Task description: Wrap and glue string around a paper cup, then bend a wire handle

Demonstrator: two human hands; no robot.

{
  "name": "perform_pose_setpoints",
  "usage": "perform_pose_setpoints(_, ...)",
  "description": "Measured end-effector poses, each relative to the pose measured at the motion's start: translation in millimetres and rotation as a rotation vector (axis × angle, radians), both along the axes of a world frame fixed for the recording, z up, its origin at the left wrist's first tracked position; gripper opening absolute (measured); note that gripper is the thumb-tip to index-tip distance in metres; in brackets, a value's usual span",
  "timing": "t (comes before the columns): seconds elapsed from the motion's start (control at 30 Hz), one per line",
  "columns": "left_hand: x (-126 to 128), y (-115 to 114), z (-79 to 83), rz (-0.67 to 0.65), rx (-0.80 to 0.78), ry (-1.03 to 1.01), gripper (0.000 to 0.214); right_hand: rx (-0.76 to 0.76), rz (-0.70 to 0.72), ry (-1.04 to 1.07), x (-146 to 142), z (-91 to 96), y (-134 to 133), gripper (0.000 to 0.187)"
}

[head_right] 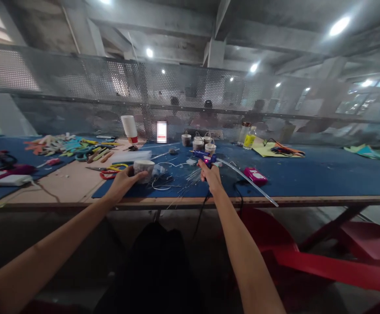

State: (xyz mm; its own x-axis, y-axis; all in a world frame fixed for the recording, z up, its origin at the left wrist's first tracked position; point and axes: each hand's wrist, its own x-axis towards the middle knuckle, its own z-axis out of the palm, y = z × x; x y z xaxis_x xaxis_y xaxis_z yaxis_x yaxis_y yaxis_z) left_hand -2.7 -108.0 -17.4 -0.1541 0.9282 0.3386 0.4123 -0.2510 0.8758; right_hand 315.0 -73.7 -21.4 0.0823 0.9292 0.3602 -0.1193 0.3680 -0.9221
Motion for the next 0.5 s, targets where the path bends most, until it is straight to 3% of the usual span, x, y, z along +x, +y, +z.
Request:
perform_pose_setpoints(0.3,-2.8,5.8,-5.5,-0.025,-0.017,-0.099,0.071,-0.002,-0.031,-0.014,-0.7,0.8,0.8,0.04)
perform_pose_setpoints(0.5,-7.3,6.5,-6.6,-0.075,-0.015,-0.236,0.056,-0.026,-0.032,-0.027,-2.4,-0.8,4.6,0.039)
